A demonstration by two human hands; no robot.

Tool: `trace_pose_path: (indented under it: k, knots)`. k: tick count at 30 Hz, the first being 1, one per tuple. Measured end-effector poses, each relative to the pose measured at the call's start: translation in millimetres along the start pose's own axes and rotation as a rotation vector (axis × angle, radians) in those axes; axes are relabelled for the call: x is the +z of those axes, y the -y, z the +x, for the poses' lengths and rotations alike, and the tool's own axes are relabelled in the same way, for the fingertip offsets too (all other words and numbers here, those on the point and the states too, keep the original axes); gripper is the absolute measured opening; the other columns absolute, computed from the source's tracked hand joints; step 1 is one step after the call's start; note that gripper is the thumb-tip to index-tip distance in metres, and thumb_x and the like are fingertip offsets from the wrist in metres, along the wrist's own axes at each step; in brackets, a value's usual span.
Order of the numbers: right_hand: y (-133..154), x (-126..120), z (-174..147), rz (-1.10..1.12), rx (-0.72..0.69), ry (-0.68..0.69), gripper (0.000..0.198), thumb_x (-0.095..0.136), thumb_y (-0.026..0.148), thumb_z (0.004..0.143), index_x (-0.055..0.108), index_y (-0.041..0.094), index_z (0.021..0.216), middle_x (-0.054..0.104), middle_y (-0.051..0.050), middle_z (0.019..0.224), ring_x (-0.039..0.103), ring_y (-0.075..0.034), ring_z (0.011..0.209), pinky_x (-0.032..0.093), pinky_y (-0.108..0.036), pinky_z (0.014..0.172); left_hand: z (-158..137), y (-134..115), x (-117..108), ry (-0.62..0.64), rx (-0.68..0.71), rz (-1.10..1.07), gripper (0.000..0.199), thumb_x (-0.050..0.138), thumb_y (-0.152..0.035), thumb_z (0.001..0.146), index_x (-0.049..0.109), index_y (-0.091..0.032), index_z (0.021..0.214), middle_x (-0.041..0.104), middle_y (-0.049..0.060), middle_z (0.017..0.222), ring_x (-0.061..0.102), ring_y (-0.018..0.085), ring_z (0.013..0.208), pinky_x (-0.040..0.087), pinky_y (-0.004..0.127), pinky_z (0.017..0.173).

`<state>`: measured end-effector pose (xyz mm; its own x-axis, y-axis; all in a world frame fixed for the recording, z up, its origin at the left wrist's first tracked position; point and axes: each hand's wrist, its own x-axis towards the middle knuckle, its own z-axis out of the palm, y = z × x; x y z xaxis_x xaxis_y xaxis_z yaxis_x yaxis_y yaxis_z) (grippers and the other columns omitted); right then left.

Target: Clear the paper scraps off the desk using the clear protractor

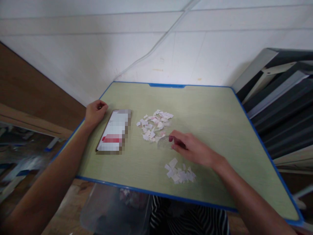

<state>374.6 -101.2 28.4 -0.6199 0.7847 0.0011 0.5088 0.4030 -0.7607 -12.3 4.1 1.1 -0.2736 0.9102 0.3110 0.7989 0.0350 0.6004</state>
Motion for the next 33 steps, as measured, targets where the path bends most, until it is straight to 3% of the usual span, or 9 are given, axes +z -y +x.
trace_pose_path:
  k: [2, 6, 10, 14, 19, 23, 28, 33]
  knots:
    - [0.5, 0.7, 0.3, 0.016, -0.008, -0.004, 0.007, 0.05, 0.027, 0.088, 0.053, 0.021, 0.088, 0.055, 0.002, 0.062, 0.051, -0.013, 0.052, 0.039, -0.024, 0.048, 0.0, 0.3, 0.2, 0.005, 0.004, -0.005, 0.005, 0.051, -0.022, 0.069, 0.049, -0.022, 0.064, 0.053, -0.001, 0.061, 0.05, 0.015, 0.062, 0.039, 0.029, 0.062]
    - [0.4, 0.9, 0.5, -0.033, -0.015, -0.135, 0.008, 0.049, 0.028, 0.089, 0.052, 0.021, 0.09, 0.055, 0.002, 0.061, 0.051, -0.013, 0.052, 0.04, -0.024, 0.049, -0.1, 0.9, 1.0, 0.008, 0.011, -0.015, 0.006, 0.051, -0.021, 0.069, 0.049, -0.022, 0.063, 0.052, -0.001, 0.061, 0.049, 0.015, 0.061, 0.039, 0.028, 0.061]
    - [0.7, 3.0, 1.1, -0.029, -0.022, -0.03, 0.006, 0.049, 0.026, 0.088, 0.053, 0.021, 0.089, 0.059, 0.001, 0.063, 0.053, -0.013, 0.052, 0.041, -0.024, 0.049, 0.0, 1.0, 1.2, 0.003, 0.008, -0.018, 0.006, 0.05, -0.021, 0.069, 0.049, -0.022, 0.063, 0.052, -0.001, 0.062, 0.049, 0.014, 0.061, 0.039, 0.028, 0.061]
    - [0.9, 4.2, 1.7, -0.039, -0.027, -0.133, 0.009, 0.048, 0.028, 0.09, 0.053, 0.02, 0.093, 0.058, 0.001, 0.063, 0.053, -0.013, 0.052, 0.041, -0.024, 0.049, 0.0, 0.1, 0.7, 0.004, 0.016, -0.008, 0.006, 0.051, -0.02, 0.069, 0.048, -0.022, 0.063, 0.053, -0.001, 0.062, 0.05, 0.015, 0.062, 0.04, 0.028, 0.063]
    - [1.4, 1.8, 0.9, -0.053, -0.05, -0.039, 0.004, 0.049, 0.023, 0.088, 0.052, 0.021, 0.087, 0.057, 0.002, 0.06, 0.052, -0.012, 0.049, 0.04, -0.023, 0.047, -0.4, -0.6, 0.5, 0.002, 0.02, -0.001, 0.006, 0.051, -0.021, 0.069, 0.048, -0.022, 0.064, 0.053, 0.0, 0.063, 0.05, 0.015, 0.063, 0.041, 0.028, 0.063]
    - [0.0, 0.3, 0.0, -0.08, -0.042, -0.137, 0.006, 0.048, 0.024, 0.09, 0.051, 0.02, 0.092, 0.056, 0.003, 0.059, 0.052, -0.012, 0.049, 0.039, -0.023, 0.046, -0.5, -0.4, 0.7, 0.005, 0.029, 0.003, 0.006, 0.051, -0.021, 0.069, 0.048, -0.022, 0.064, 0.054, -0.001, 0.063, 0.05, 0.015, 0.062, 0.041, 0.028, 0.063]
    - [0.7, -0.9, 0.5, -0.07, -0.048, -0.09, 0.003, 0.049, 0.023, 0.088, 0.051, 0.022, 0.085, 0.056, 0.003, 0.06, 0.051, -0.012, 0.049, 0.039, -0.023, 0.047, -0.7, -0.7, 0.1, 0.007, 0.024, 0.005, 0.005, 0.05, -0.022, 0.069, 0.048, -0.022, 0.064, 0.054, -0.001, 0.062, 0.049, 0.015, 0.062, 0.041, 0.029, 0.064]
    - [2.0, -2.9, 0.2, -0.056, -0.002, -0.173, 0.006, 0.05, 0.028, 0.088, 0.05, 0.022, 0.087, 0.054, 0.003, 0.059, 0.05, -0.013, 0.05, 0.039, -0.024, 0.048, -1.3, -0.3, 0.3, 0.011, 0.023, -0.01, 0.006, 0.05, -0.022, 0.07, 0.048, -0.022, 0.064, 0.054, 0.0, 0.063, 0.049, 0.015, 0.063, 0.041, 0.029, 0.064]
